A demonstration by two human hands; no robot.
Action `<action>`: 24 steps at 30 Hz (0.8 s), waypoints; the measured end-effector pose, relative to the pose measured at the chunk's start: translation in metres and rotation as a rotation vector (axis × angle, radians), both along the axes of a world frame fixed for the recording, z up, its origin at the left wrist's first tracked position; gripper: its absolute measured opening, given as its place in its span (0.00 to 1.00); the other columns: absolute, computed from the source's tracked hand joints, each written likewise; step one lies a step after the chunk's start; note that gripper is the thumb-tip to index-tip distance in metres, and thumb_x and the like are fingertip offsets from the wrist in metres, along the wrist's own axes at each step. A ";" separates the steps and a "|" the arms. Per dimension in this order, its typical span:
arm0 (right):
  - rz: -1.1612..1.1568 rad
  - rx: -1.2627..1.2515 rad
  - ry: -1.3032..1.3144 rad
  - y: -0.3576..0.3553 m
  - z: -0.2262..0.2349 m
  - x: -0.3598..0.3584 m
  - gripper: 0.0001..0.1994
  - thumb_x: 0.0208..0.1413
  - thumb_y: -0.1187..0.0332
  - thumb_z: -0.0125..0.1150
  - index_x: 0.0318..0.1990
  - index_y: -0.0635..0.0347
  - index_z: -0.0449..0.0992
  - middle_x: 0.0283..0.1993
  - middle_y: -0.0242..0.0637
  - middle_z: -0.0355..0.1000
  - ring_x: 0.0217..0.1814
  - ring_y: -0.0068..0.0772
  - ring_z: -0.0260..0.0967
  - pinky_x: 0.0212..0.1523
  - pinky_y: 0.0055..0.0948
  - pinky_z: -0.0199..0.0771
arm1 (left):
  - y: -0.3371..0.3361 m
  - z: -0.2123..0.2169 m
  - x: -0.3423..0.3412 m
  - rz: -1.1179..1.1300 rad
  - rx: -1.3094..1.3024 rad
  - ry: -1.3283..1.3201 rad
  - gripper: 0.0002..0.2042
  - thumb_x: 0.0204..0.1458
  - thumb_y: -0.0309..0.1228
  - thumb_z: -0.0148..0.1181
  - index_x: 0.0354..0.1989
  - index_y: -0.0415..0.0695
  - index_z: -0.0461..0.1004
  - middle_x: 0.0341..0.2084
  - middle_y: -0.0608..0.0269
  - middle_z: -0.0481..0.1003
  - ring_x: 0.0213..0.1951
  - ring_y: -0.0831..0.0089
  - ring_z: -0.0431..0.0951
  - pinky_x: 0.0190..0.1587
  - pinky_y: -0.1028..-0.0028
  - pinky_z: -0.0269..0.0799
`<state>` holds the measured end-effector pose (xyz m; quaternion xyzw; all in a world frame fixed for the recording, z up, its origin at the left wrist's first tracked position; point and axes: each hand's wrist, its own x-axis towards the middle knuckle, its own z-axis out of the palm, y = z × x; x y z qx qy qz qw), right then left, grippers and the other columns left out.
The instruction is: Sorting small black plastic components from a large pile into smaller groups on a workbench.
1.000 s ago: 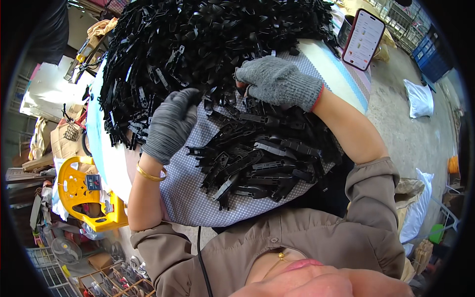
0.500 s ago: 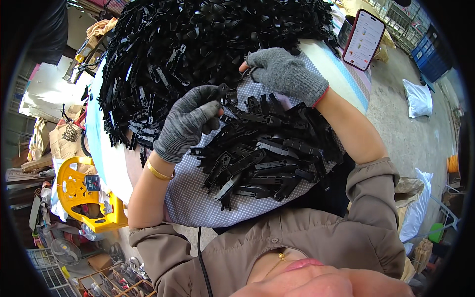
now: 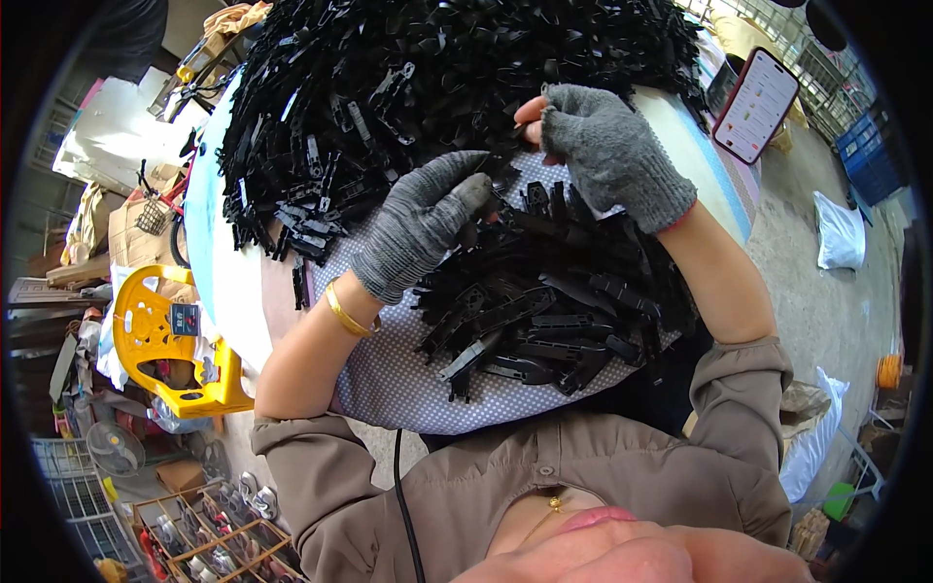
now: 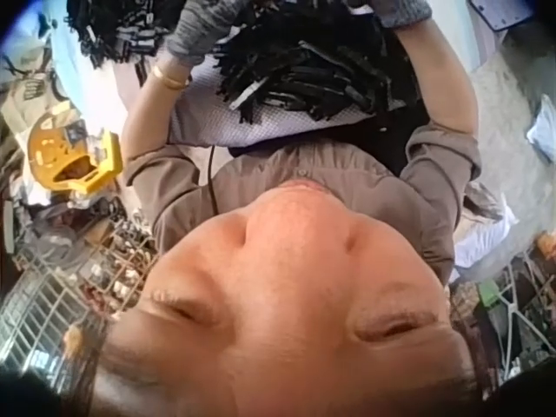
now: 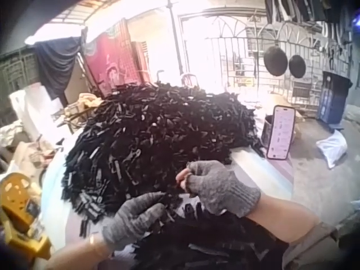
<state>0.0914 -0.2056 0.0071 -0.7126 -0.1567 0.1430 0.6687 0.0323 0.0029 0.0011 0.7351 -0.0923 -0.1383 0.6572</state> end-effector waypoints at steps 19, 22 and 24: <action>0.335 -0.263 -0.643 -0.005 -0.009 0.006 0.13 0.49 0.67 0.64 0.40 0.66 0.75 0.37 0.38 0.73 0.36 0.27 0.72 0.38 0.23 0.75 | 0.002 0.006 -0.002 -0.058 0.121 0.016 0.13 0.55 0.33 0.54 0.45 0.39 0.73 0.24 0.69 0.74 0.25 0.84 0.71 0.28 0.83 0.67; 0.236 0.245 -0.013 0.012 0.005 -0.015 0.15 0.54 0.62 0.58 0.39 0.66 0.75 0.40 0.38 0.73 0.39 0.29 0.71 0.42 0.24 0.73 | -0.008 0.005 -0.010 -0.193 0.296 -0.448 0.12 0.56 0.33 0.52 0.44 0.39 0.73 0.27 0.55 0.76 0.29 0.67 0.75 0.34 0.72 0.71; 0.236 -0.009 -0.424 0.025 0.003 -0.027 0.19 0.60 0.55 0.48 0.41 0.64 0.73 0.37 0.38 0.73 0.39 0.29 0.72 0.43 0.27 0.73 | -0.017 0.000 -0.016 -0.153 0.342 -0.523 0.12 0.55 0.33 0.52 0.44 0.40 0.73 0.27 0.54 0.75 0.29 0.64 0.76 0.35 0.70 0.71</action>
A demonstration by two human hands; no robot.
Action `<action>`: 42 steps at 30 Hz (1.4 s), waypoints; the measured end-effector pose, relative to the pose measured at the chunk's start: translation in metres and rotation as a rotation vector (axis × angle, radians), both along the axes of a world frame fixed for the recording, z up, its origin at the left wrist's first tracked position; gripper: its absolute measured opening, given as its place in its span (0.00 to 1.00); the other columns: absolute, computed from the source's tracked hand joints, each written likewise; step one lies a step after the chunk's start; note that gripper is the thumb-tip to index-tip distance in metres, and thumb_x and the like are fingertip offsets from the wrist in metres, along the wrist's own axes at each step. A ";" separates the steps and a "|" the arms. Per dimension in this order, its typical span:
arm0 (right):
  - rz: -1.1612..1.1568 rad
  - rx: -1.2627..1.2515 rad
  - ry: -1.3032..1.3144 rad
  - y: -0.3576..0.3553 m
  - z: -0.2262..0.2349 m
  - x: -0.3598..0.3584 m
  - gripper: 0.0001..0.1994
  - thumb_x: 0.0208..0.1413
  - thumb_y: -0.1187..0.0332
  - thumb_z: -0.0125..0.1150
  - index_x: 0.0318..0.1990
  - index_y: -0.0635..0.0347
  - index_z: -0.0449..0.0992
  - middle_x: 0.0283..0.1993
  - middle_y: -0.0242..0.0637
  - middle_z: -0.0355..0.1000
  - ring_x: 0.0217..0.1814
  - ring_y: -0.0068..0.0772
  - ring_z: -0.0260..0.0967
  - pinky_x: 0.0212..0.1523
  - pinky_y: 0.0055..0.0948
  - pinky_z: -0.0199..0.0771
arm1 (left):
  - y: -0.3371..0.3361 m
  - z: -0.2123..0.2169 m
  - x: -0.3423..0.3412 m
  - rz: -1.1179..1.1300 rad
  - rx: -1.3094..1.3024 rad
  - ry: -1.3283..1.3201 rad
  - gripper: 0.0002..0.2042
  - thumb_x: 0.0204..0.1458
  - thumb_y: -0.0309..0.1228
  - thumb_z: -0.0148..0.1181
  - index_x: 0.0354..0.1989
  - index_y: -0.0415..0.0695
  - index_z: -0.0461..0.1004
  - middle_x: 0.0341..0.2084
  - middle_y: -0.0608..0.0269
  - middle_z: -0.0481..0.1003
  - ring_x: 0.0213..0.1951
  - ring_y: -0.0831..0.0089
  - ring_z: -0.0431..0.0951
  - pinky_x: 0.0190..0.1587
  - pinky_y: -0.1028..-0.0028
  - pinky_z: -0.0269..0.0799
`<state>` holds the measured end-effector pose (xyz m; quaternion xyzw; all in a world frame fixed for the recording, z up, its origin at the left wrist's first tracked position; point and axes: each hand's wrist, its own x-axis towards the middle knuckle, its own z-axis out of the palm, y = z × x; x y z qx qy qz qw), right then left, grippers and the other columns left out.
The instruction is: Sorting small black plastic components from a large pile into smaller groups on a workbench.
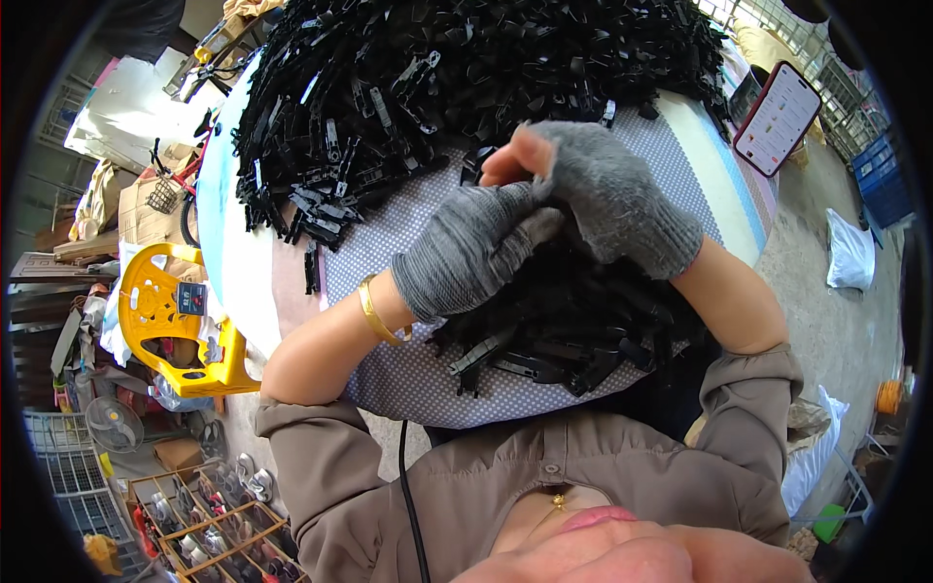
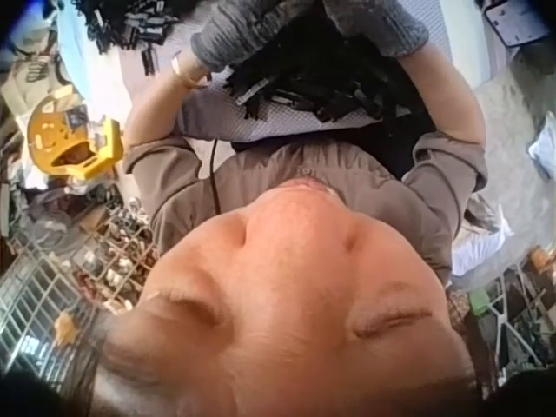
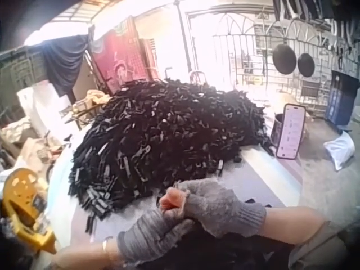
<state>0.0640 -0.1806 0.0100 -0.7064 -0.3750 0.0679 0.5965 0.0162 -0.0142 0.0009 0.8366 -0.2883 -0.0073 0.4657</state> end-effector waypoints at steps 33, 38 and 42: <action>-0.336 -0.865 -0.611 -0.037 -0.025 0.035 0.10 0.47 0.64 0.59 0.36 0.58 0.74 0.36 0.39 0.68 0.42 0.41 0.67 0.43 0.38 0.67 | 0.040 -0.003 0.040 0.465 1.306 -0.396 0.12 0.48 0.28 0.51 0.42 0.49 0.73 0.46 0.59 0.68 0.49 0.61 0.69 0.46 0.65 0.70; -0.353 -0.805 -0.535 -0.034 -0.025 0.038 0.10 0.47 0.63 0.59 0.33 0.59 0.73 0.33 0.41 0.68 0.40 0.41 0.67 0.42 0.38 0.68 | 0.050 -0.003 0.039 0.496 1.244 -0.364 0.10 0.45 0.32 0.56 0.38 0.47 0.75 0.46 0.59 0.68 0.51 0.62 0.67 0.47 0.66 0.69; -0.427 -0.782 -0.738 -0.042 -0.030 0.048 0.10 0.49 0.63 0.59 0.33 0.59 0.73 0.31 0.40 0.67 0.38 0.41 0.68 0.41 0.37 0.68 | 0.064 -0.003 0.043 0.469 0.689 -0.505 0.12 0.40 0.36 0.65 0.33 0.45 0.75 0.44 0.59 0.71 0.47 0.63 0.70 0.46 0.66 0.71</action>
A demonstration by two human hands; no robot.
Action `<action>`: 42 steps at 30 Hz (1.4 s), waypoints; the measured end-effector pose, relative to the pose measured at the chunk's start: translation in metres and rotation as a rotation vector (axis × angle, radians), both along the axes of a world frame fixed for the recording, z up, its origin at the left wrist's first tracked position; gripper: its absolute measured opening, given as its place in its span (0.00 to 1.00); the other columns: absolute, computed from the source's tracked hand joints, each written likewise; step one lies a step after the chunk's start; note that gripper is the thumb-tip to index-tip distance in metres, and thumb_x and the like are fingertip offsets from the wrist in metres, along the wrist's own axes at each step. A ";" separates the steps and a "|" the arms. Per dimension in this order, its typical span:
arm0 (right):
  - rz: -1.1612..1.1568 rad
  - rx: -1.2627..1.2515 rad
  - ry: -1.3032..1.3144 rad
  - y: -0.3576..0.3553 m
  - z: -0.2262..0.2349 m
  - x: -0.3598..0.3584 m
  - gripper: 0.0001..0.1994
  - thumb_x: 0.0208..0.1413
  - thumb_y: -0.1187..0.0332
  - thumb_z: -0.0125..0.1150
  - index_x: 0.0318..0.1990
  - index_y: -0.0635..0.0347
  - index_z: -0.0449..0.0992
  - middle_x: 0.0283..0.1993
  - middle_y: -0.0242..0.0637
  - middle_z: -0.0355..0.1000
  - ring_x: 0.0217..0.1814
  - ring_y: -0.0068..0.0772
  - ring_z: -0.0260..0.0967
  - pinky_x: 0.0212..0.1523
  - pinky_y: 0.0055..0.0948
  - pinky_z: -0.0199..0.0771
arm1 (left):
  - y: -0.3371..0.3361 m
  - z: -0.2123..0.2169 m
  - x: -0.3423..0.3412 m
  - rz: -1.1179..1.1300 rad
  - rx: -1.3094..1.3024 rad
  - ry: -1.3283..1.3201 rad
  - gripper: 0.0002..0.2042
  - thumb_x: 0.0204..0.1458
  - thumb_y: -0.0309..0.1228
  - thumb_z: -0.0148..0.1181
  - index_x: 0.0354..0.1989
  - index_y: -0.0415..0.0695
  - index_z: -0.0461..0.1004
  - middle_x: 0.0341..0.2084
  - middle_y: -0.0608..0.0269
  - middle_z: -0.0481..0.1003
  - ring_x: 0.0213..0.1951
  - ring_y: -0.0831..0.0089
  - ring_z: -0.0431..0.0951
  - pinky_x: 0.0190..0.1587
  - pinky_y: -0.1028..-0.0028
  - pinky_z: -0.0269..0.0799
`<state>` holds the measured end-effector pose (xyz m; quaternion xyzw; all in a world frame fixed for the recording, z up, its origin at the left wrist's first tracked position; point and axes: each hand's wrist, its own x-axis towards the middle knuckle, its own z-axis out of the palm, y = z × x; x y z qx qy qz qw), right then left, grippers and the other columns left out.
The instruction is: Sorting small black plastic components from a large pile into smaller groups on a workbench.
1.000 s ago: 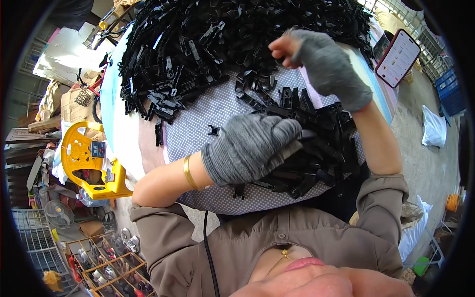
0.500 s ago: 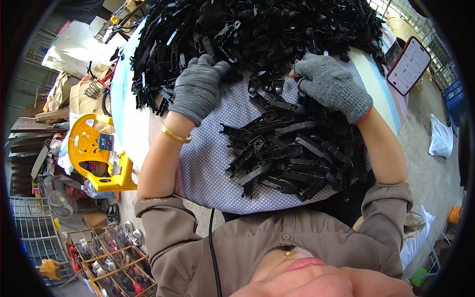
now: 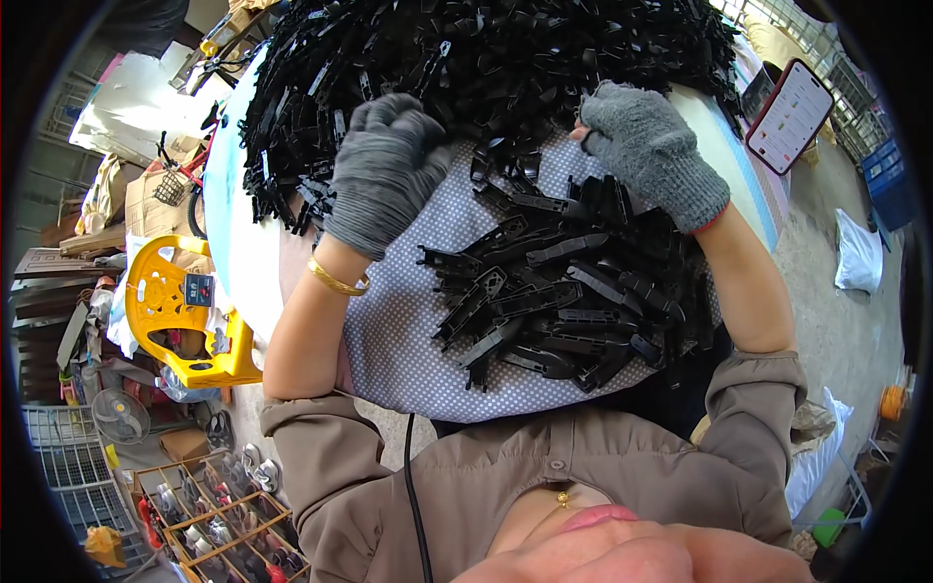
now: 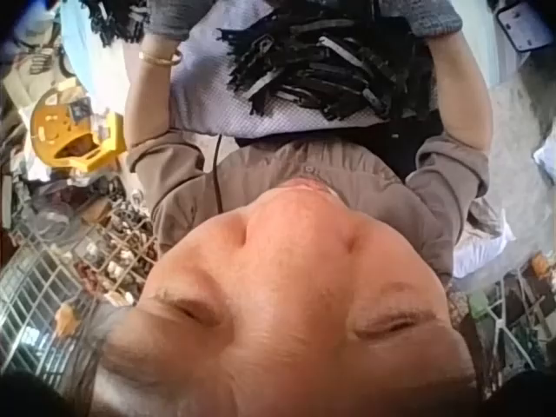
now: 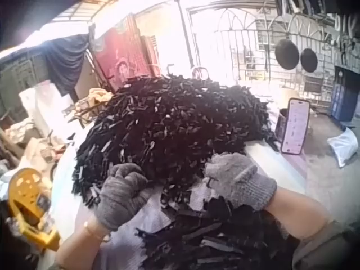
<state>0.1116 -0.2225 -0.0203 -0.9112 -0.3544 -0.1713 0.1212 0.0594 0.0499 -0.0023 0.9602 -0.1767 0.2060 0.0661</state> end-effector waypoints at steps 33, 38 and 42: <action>0.064 0.935 1.160 0.019 0.025 -0.029 0.12 0.51 0.65 0.60 0.38 0.66 0.75 0.29 0.36 0.72 0.27 0.25 0.72 0.30 0.25 0.77 | -0.043 0.011 -0.030 -0.210 -1.006 0.857 0.16 0.54 0.34 0.57 0.49 0.41 0.72 0.24 0.70 0.74 0.23 0.87 0.70 0.25 0.85 0.67; 0.012 0.864 1.117 0.018 0.028 -0.032 0.13 0.49 0.65 0.62 0.37 0.66 0.76 0.28 0.36 0.72 0.26 0.27 0.73 0.29 0.26 0.78 | -0.043 0.008 -0.030 -0.201 -1.165 0.941 0.15 0.54 0.34 0.57 0.48 0.40 0.72 0.22 0.70 0.74 0.21 0.87 0.68 0.23 0.86 0.65; 0.031 0.916 1.116 0.020 0.028 -0.035 0.13 0.49 0.65 0.62 0.36 0.66 0.76 0.28 0.36 0.72 0.26 0.27 0.73 0.29 0.27 0.78 | -0.048 0.008 -0.035 -0.161 -1.170 0.833 0.16 0.54 0.39 0.55 0.46 0.42 0.73 0.16 0.73 0.67 0.17 0.88 0.63 0.19 0.87 0.60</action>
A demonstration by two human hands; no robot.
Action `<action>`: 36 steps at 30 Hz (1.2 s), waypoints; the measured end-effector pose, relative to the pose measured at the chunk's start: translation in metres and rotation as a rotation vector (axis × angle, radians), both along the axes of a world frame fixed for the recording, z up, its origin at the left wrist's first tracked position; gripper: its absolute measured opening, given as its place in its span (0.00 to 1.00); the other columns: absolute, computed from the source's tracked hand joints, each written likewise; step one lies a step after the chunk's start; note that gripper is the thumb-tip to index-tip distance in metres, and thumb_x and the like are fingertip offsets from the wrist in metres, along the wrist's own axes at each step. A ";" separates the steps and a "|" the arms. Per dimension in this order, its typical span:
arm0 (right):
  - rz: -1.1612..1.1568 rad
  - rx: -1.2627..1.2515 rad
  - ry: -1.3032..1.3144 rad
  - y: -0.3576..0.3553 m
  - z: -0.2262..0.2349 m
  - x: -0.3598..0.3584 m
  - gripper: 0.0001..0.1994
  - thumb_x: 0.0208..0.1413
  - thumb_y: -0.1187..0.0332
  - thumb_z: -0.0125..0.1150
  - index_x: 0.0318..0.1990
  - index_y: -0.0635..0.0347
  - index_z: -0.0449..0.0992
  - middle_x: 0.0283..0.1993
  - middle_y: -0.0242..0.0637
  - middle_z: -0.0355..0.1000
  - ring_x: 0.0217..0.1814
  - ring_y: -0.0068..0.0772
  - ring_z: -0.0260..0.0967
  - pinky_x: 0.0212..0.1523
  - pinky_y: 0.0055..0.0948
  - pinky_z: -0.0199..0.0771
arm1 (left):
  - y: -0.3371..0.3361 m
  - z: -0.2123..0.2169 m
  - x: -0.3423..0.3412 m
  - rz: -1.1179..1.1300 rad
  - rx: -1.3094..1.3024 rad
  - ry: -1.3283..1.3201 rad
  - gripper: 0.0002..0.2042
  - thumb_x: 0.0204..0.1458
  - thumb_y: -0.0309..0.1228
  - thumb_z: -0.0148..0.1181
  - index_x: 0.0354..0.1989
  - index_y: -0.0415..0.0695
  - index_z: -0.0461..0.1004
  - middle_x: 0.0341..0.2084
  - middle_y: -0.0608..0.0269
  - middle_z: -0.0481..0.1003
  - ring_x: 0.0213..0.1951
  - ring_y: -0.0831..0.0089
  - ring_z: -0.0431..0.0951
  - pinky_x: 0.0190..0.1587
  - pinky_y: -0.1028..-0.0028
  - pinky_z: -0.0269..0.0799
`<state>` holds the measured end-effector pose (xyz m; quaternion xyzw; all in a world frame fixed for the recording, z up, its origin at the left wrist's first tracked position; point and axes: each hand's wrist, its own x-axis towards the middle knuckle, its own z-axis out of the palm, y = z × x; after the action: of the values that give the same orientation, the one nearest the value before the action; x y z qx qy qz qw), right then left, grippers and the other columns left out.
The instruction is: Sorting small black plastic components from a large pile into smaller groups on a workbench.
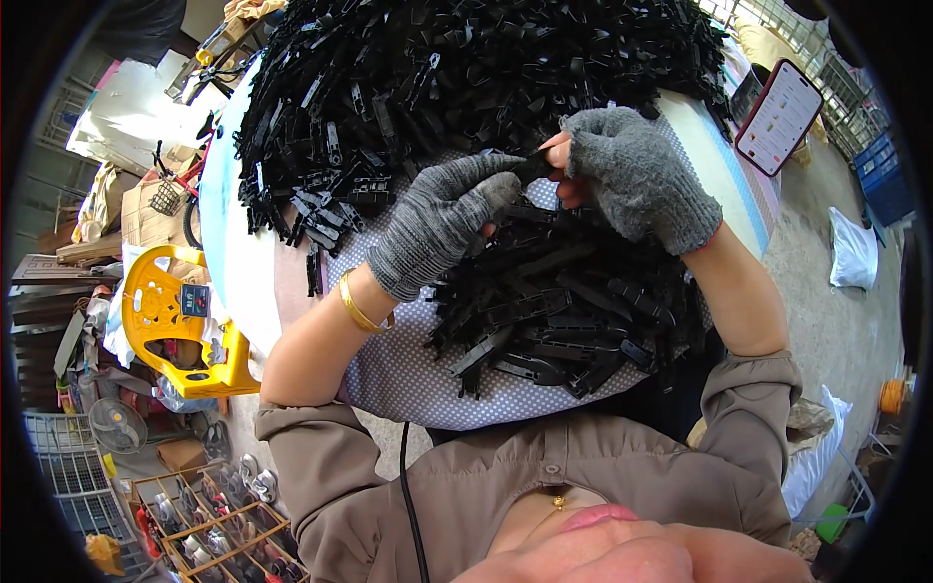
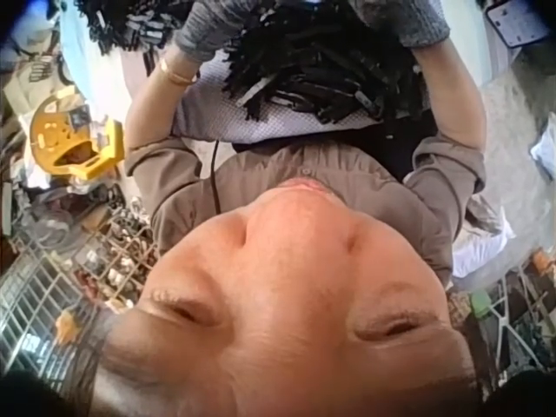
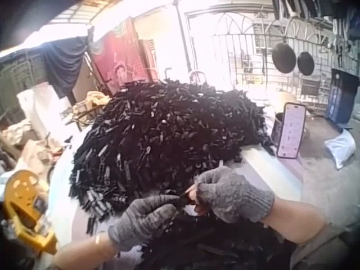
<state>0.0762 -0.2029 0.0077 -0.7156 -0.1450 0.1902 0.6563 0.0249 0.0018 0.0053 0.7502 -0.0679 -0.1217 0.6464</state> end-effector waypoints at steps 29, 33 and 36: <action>-0.061 -0.001 0.015 -0.001 0.010 -0.015 0.12 0.50 0.63 0.60 0.33 0.65 0.75 0.26 0.35 0.71 0.24 0.23 0.71 0.29 0.22 0.74 | -0.001 0.000 -0.003 -0.007 0.153 -0.195 0.14 0.54 0.31 0.56 0.47 0.38 0.72 0.34 0.58 0.77 0.36 0.76 0.75 0.41 0.77 0.71; -0.060 -0.008 -0.032 0.001 0.009 -0.017 0.12 0.50 0.63 0.60 0.33 0.65 0.75 0.25 0.34 0.71 0.24 0.22 0.71 0.28 0.21 0.73 | -0.002 0.004 -0.002 0.004 0.254 -0.214 0.13 0.54 0.33 0.56 0.43 0.38 0.73 0.32 0.59 0.77 0.34 0.76 0.75 0.39 0.76 0.71; 0.023 -0.143 -0.102 -0.003 0.014 -0.011 0.14 0.52 0.60 0.58 0.34 0.65 0.75 0.29 0.36 0.72 0.27 0.24 0.72 0.28 0.21 0.73 | 0.003 0.009 -0.001 -0.059 0.235 -0.201 0.12 0.54 0.34 0.55 0.41 0.38 0.74 0.31 0.58 0.77 0.32 0.75 0.75 0.37 0.75 0.71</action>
<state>0.0652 -0.2062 0.0219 -0.7677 -0.1726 0.1709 0.5930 0.0240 0.0051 0.0140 0.8269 -0.1395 -0.0721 0.5401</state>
